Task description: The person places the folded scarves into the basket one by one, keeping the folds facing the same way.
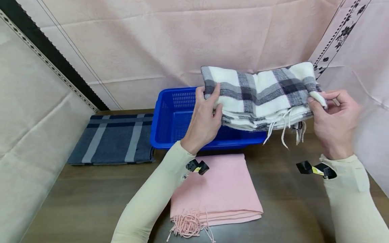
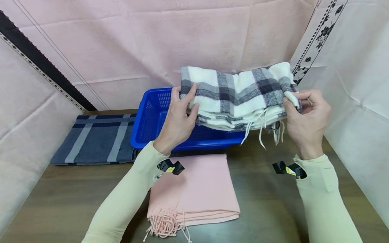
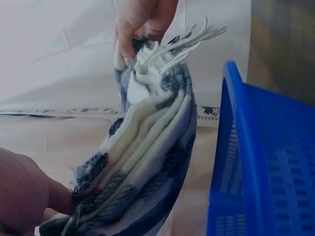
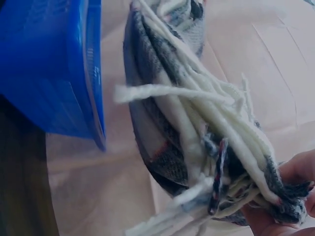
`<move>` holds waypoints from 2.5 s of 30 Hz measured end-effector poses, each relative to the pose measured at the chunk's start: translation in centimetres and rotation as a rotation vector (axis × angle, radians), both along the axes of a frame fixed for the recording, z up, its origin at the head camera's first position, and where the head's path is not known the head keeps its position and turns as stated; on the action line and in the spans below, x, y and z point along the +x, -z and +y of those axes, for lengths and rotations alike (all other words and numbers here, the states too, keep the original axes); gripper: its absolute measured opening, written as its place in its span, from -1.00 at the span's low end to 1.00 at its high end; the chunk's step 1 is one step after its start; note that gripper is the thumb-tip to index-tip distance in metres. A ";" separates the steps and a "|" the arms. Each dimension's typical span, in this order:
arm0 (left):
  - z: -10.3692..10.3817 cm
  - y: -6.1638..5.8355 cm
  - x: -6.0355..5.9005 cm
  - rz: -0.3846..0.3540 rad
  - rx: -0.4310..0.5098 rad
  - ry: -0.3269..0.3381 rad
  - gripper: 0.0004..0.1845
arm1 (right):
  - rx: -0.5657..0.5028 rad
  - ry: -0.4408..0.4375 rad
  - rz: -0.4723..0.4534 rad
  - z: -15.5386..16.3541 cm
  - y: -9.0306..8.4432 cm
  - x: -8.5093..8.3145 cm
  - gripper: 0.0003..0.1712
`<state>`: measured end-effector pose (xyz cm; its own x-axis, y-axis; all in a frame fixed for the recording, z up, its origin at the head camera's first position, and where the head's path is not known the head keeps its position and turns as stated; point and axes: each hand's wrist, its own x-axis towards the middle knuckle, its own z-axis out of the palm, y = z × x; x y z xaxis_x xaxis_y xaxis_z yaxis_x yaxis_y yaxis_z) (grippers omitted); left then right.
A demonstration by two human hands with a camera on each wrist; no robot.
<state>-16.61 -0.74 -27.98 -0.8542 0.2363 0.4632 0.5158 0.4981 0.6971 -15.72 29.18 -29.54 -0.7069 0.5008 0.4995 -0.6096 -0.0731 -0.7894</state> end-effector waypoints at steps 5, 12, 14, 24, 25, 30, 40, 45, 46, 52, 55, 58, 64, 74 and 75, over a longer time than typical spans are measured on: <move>-1.6 -0.1 0.2 -0.009 -0.010 -0.034 -0.41 | 0.040 -0.033 0.035 -1.4 0.4 -0.2 -0.83; -3.6 0.0 0.4 -0.026 -0.028 -0.063 -0.40 | 0.070 -0.068 0.079 -3.2 0.6 -0.5 -0.81; -4.1 0.0 0.5 -0.026 -0.032 -0.070 -0.40 | 0.086 -0.071 0.082 -3.6 0.5 -0.6 -0.80; -6.5 -0.2 0.6 -0.017 -0.043 -0.094 -0.40 | 0.094 -0.108 0.054 -5.7 0.1 -1.0 -0.81; -6.7 -0.2 0.6 -0.012 -0.046 -0.099 -0.40 | 0.101 -0.109 0.047 -5.9 0.1 -1.1 -0.81; -7.7 -0.1 0.6 -0.012 -0.057 -0.136 -0.40 | 0.149 -0.107 0.005 -6.7 0.4 -1.6 -0.81; -10.1 0.8 0.1 -0.037 -0.080 -0.192 -0.40 | 0.294 -0.121 -0.072 -8.7 1.0 -2.3 -0.85; -11.0 1.2 -0.4 -0.030 -0.068 -0.199 -0.41 | 0.313 -0.146 -0.092 -9.6 1.4 -3.0 -0.86; -11.1 1.3 -0.5 -0.031 -0.064 -0.200 -0.41 | 0.316 -0.151 -0.098 -9.7 1.4 -3.1 -0.84; -12.0 2.3 -1.5 -0.045 -0.047 -0.224 -0.42 | 0.388 -0.177 -0.168 -10.0 1.7 -3.5 -0.85; -12.3 2.6 -1.8 -0.066 -0.050 -0.234 -0.42 | 0.430 -0.186 -0.201 -9.9 1.8 -3.6 -0.85; -12.6 2.9 -1.9 -0.076 -0.061 -0.240 -0.43 | 0.491 -0.195 -0.229 -9.8 2.1 -3.6 -0.89; -13.1 3.6 -2.0 -0.115 -0.080 -0.260 -0.43 | 0.619 -0.214 -0.301 -9.8 2.6 -3.7 -0.87; -13.2 4.9 -2.5 -0.194 -0.138 -0.275 -0.44 | 0.804 -0.258 -0.382 -9.8 3.5 -4.2 -0.87; -13.2 5.0 -2.6 -0.197 -0.144 -0.277 -0.44 | 0.817 -0.252 -0.384 -9.8 3.6 -4.3 -0.87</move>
